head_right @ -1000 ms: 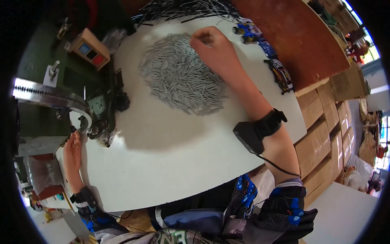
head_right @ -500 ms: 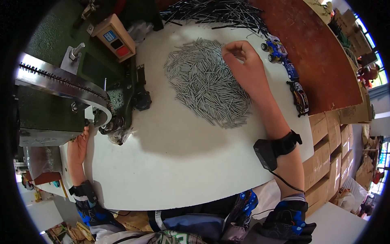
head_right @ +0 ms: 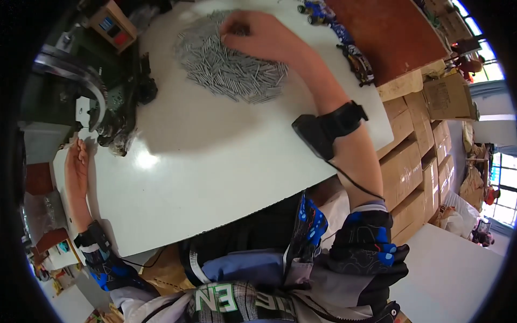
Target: The person picks up a small metal pin from a pile, inserts it into the slot of a green machine, and presses a foot pedal to process it. They repeat this cycle multiple times, handling one pin at a time.
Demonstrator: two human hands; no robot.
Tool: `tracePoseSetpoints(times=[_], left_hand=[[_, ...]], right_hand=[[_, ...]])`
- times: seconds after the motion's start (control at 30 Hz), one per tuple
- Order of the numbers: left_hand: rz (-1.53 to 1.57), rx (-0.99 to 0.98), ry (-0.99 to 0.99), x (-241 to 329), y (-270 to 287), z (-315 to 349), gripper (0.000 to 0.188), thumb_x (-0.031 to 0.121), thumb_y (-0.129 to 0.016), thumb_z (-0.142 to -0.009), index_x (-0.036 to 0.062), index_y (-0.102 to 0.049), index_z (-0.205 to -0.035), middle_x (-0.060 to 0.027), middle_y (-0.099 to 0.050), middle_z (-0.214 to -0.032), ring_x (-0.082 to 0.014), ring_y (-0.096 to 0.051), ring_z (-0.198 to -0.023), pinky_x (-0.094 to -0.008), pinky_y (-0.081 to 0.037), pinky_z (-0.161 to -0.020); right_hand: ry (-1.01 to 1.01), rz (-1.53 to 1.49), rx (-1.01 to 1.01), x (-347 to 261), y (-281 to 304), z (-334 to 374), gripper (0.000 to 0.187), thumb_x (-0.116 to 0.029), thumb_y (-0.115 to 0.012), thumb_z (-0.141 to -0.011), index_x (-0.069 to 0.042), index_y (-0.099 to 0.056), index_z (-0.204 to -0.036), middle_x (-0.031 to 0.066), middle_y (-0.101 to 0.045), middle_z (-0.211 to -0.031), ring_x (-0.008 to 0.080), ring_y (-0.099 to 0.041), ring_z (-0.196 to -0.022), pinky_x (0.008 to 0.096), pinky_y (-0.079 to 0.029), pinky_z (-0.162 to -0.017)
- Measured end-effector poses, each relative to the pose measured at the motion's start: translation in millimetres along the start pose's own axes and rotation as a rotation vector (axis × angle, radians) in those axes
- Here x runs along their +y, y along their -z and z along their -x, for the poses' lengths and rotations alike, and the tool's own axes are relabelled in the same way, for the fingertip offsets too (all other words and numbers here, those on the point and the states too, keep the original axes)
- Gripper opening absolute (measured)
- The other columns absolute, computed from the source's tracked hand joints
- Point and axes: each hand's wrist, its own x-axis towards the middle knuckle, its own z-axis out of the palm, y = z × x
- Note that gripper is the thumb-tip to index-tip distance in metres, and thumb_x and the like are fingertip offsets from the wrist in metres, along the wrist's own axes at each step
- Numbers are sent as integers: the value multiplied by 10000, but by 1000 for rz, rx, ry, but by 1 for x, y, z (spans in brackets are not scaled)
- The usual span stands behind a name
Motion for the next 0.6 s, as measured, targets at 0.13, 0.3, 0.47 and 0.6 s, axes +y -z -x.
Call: tracePoseSetpoints(times=[0.13,0.3,0.47,0.6], left_hand=[[-23,-60,22,-10,1,2,287,146,-431,-1011,-81,-504,-1172,-99,-599,-1099,-148,-611,-983,-211,-535,-841],[-19,-15,40,-6,-2,10,282,149,-426,-1013,-73,-509,-1166,-114,-603,-1098,-157,-617,-983,-214,-544,-843],[10,-19,42,-5,-7,11,261,139,-431,-1009,-67,-516,-1144,-117,-606,-1086,-165,-622,-974,-223,-548,-845],[-2,11,32,-3,-18,17,241,139,-455,-1003,-57,-539,-1116,-97,-618,-1042,-140,-628,-929,-207,-554,-814]], right_hand=[[-14,61,36,-12,-7,9,215,-184,-636,-879,-25,-639,-1025,46,-652,-965,130,-604,-895,291,-487,-779],[-43,22,97,-36,2,10,235,-184,-645,-860,-19,-643,-1027,80,-661,-978,174,-624,-903,306,-493,-785],[120,154,241,-45,10,13,268,-204,-673,-835,-24,-643,-1031,104,-662,-1005,223,-631,-939,324,-490,-810],[117,141,293,-40,11,16,309,-218,-695,-816,-37,-637,-1059,103,-645,-1042,238,-617,-981,339,-486,-822]])
